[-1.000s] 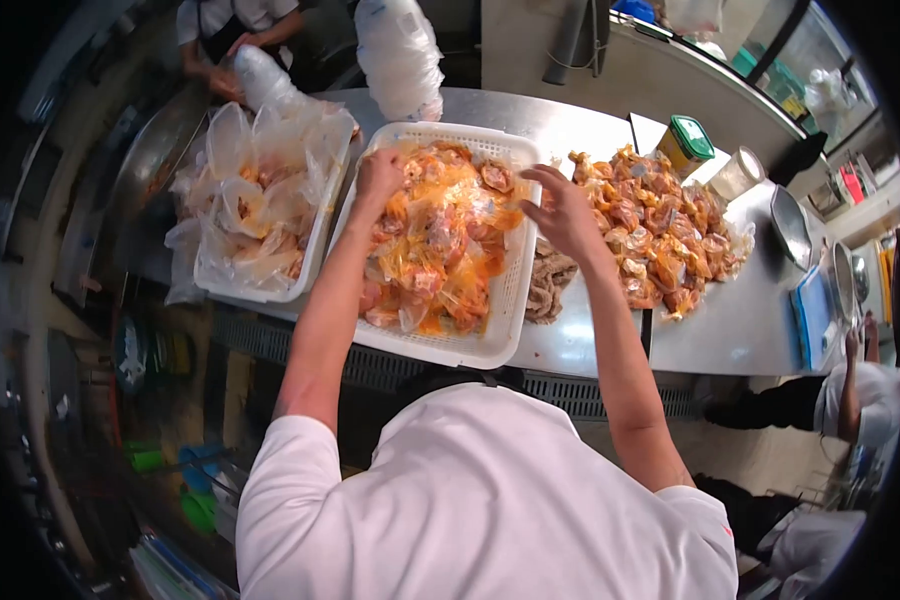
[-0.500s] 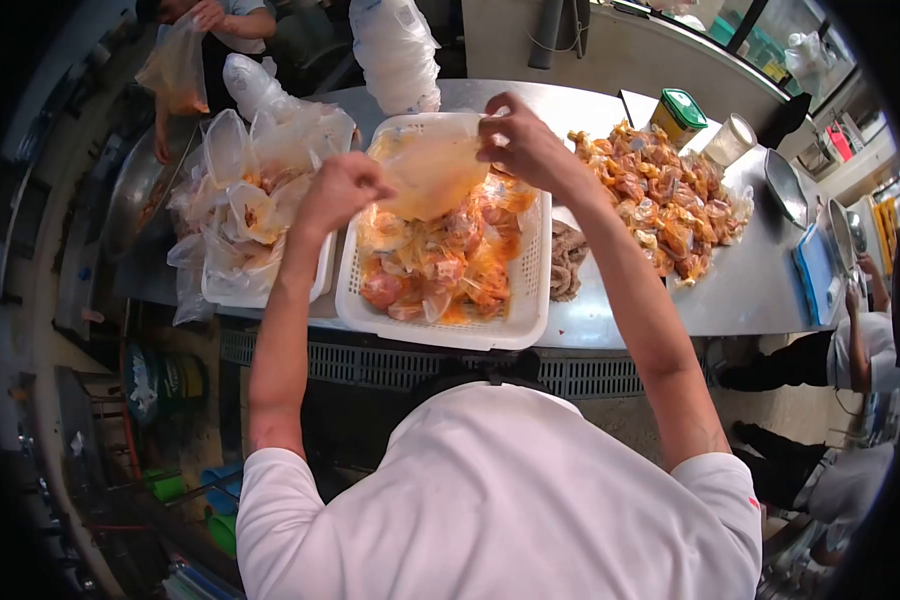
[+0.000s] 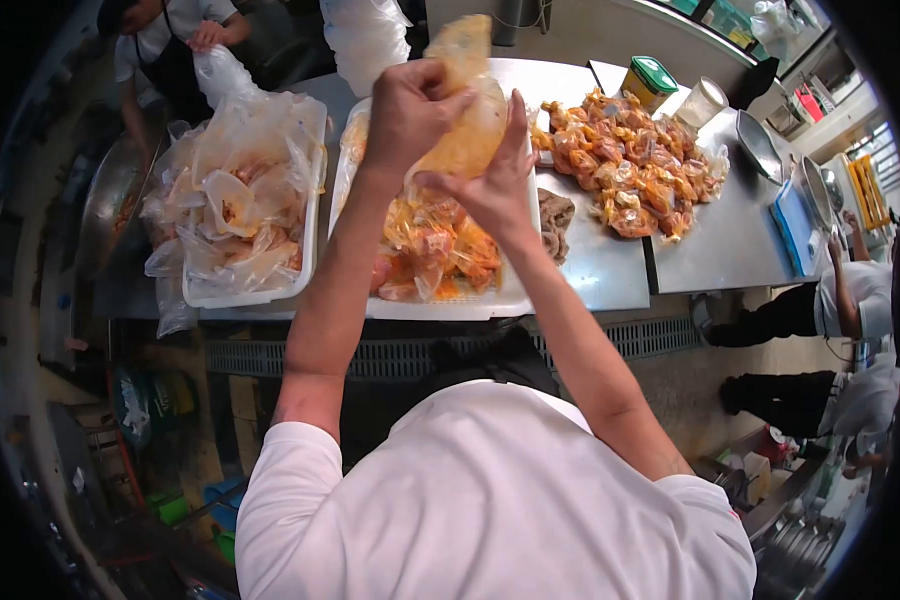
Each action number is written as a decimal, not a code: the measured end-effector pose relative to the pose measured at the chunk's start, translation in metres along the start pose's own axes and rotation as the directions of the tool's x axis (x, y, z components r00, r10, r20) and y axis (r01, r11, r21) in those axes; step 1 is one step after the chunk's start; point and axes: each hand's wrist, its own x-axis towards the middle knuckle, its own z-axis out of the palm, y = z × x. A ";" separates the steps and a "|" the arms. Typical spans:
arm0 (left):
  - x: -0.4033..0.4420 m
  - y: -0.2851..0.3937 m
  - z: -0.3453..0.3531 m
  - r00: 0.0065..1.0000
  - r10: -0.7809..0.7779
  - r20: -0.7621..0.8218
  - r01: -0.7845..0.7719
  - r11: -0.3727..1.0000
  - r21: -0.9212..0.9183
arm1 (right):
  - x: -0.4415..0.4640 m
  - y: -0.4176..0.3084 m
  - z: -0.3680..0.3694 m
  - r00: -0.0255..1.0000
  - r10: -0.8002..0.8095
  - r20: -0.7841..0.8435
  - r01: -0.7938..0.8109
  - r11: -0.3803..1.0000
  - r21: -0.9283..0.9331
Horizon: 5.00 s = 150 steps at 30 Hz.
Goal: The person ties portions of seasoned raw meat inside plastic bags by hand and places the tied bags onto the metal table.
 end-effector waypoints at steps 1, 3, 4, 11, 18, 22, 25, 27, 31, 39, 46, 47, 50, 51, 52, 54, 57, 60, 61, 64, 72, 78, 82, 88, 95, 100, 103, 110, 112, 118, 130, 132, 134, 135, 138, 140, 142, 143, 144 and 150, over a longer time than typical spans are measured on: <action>-0.004 0.008 0.010 0.999 0.033 0.028 -0.032 0.999 -0.034 | -0.014 0.004 0.011 0.998 0.064 0.001 -0.064 0.998 0.009; -0.012 0.012 0.017 0.997 0.082 -0.001 -0.082 0.996 0.022 | -0.026 0.022 0.029 0.987 0.032 -0.156 -0.069 0.969 -0.238; -0.014 0.011 0.019 0.991 0.132 -0.032 -0.129 0.988 0.085 | -0.028 0.036 0.029 0.986 0.032 -0.161 -0.070 0.969 -0.235; -0.030 0.034 -0.034 0.966 0.191 -0.173 -0.105 0.904 0.414 | -0.020 0.081 0.006 0.788 0.413 0.456 -0.559 0.791 0.250; -0.081 -0.030 0.024 0.882 0.219 0.418 -0.465 0.557 0.688 | 0.018 0.076 -0.023 0.725 0.037 0.688 -0.049 0.999 -0.002; -0.085 -0.062 0.003 0.792 -0.368 0.487 -0.045 0.760 0.648 | 0.031 0.106 -0.041 0.613 -0.300 0.731 0.552 0.825 -0.124; -0.095 -0.024 0.016 0.838 -0.394 0.377 0.270 0.900 0.342 | 0.041 0.118 -0.035 0.723 -0.363 0.588 0.484 0.874 -0.055; -0.106 -0.007 0.045 0.860 -0.424 0.285 0.435 0.900 0.028 | 0.047 0.103 -0.033 0.845 -0.186 0.501 0.111 0.978 0.177; -0.121 -0.020 0.084 0.837 -0.427 0.342 0.545 0.699 -0.463 | 0.042 0.084 -0.040 0.548 0.063 0.834 -0.666 0.637 0.390; -0.091 -0.011 0.079 0.929 -0.370 0.014 0.370 0.926 -0.073 | 0.017 0.102 -0.042 0.728 0.303 0.615 -0.417 0.907 0.048; -0.099 -0.019 0.106 0.977 -0.100 -0.186 0.173 0.882 0.437 | 0.003 0.096 -0.052 0.703 0.450 0.551 -0.684 0.640 0.350; -0.096 -0.020 0.103 0.941 -0.224 -0.252 0.288 0.922 0.258 | 0.004 0.096 -0.057 0.630 0.463 0.623 -0.740 0.601 0.301; -0.094 -0.041 0.094 0.899 -0.360 -0.250 0.329 0.931 -0.159 | 0.008 0.100 -0.072 0.556 0.388 0.735 -0.771 0.570 0.283; -0.093 -0.038 0.095 0.952 -0.169 -0.255 0.215 0.963 0.165 | 0.011 0.101 -0.077 0.540 0.314 0.781 -0.778 0.540 0.320; -0.092 -0.033 0.098 0.980 0.021 -0.196 0.074 0.881 0.466 | 0.014 0.102 -0.082 0.523 0.239 0.818 -0.786 0.507 0.354; -0.090 -0.021 0.106 0.986 0.061 -0.156 0.024 0.870 0.492 | 0.008 0.117 -0.081 0.586 0.255 0.769 -0.763 0.492 0.419; -0.096 -0.009 0.108 0.982 -0.183 0.043 0.164 0.947 0.278 | 0.000 0.097 -0.101 0.827 0.336 0.451 -0.478 0.842 0.249; -0.099 -0.012 0.123 0.920 -0.389 0.053 0.388 0.921 0.040 | -0.018 0.099 -0.106 0.932 0.186 0.310 -0.253 0.949 0.191; -0.100 -0.011 0.132 0.920 -0.390 0.046 0.388 0.921 0.038 | -0.025 0.100 -0.106 0.950 0.163 0.265 -0.222 0.952 0.210; -0.108 0.003 0.158 0.988 -0.157 -0.003 0.154 0.968 0.197 | -0.035 0.108 -0.115 0.956 0.201 0.215 -0.202 0.979 -0.018; -0.087 -0.027 0.073 0.971 -0.158 -0.181 0.214 0.910 0.355 | 0.055 0.159 -0.186 0.971 0.188 -0.152 -0.215 0.958 -0.189; -0.154 -0.132 -0.024 0.865 -0.246 -0.437 0.483 0.173 0.858 | 0.046 0.148 -0.176 0.980 0.198 -0.018 -0.198 0.959 -0.205; -0.146 -0.134 -0.045 0.909 -0.323 -0.262 0.391 0.448 0.804 | 0.031 0.124 -0.127 0.936 0.229 0.266 -0.244 0.969 0.024; -0.085 -0.024 -0.051 0.934 -0.305 -0.187 0.356 0.852 0.384 | 0.033 0.047 -0.057 0.853 -0.113 0.509 -0.051 0.953 0.298; -0.095 -0.006 -0.042 0.926 -0.378 0.017 0.357 0.887 0.292 | 0.046 0.057 0.002 0.601 -0.130 0.789 -0.001 0.987 0.163; -0.117 0.011 -0.058 0.931 -0.305 -0.201 0.338 0.929 0.154 | 0.059 0.038 -0.037 0.761 -0.141 0.633 -0.041 0.964 0.264; -0.107 0.027 0.000 0.996 -0.016 -0.088 0.038 0.967 0.251 | 0.061 0.015 -0.035 0.739 -0.247 0.627 0.015 0.936 0.352; -0.134 -0.006 -0.017 0.924 -0.351 -0.149 0.380 0.821 0.426 | 0.074 0.044 -0.069 0.739 -0.101 0.666 -0.047 0.979 0.200; -0.127 0.013 -0.017 0.912 -0.343 -0.226 0.410 0.801 0.436 | 0.076 0.034 -0.079 0.752 -0.144 0.643 0.002 0.976 0.216; -0.110 0.020 0.025 0.986 -0.036 -0.164 0.087 0.945 0.315 | 0.079 0.020 -0.083 0.748 0.119 0.653 -0.282 0.948 0.150; -0.081 0.036 0.064 0.992 -0.114 -0.053 0.124 0.952 0.279 | 0.080 0.045 -0.101 0.908 0.106 0.406 -0.138 0.989 0.050; -0.075 0.026 0.082 0.992 -0.092 -0.083 0.110 0.965 0.238 | 0.075 0.037 -0.101 0.777 0.144 0.613 -0.350 0.908 0.231; -0.072 0.006 0.086 0.994 -0.110 -0.028 0.113 0.953 0.281 | 0.065 0.050 -0.097 0.810 0.046 0.584 -0.282 0.904 0.320; -0.067 0.011 0.082 0.984 -0.175 -0.035 0.177 0.931 0.318 | 0.062 0.053 -0.097 0.812 0.046 0.581 -0.277 0.907 0.316; -0.060 0.032 0.080 0.970 -0.230 -0.074 0.221 0.969 -0.112 | 0.034 0.061 -0.093 0.958 -0.216 0.190 0.127 0.909 0.397; -0.058 0.044 0.084 0.977 -0.208 -0.055 0.196 0.966 -0.171 | 0.011 0.081 -0.080 0.864 -0.105 0.493 -0.056 0.952 0.301; -0.053 0.038 0.088 0.978 -0.174 -0.117 0.145 0.965 -0.219 | 0.002 0.085 -0.074 0.777 -0.032 0.628 -0.142 0.964 0.225; -0.052 0.024 0.083 0.978 -0.172 -0.116 0.144 0.965 -0.219 | -0.002 0.087 -0.070 0.709 0.108 0.697 -0.381 0.891 0.249; -0.050 0.002 0.071 0.959 -0.180 -0.220 0.128 0.965 -0.230 | -0.005 0.087 -0.069 0.603 0.227 0.764 -0.599 0.762 0.247; -0.065 0.046 0.037 0.985 0.088 -0.147 -0.043 0.957 0.286 | -0.011 0.106 -0.055 0.733 0.196 0.652 -0.456 0.852 0.257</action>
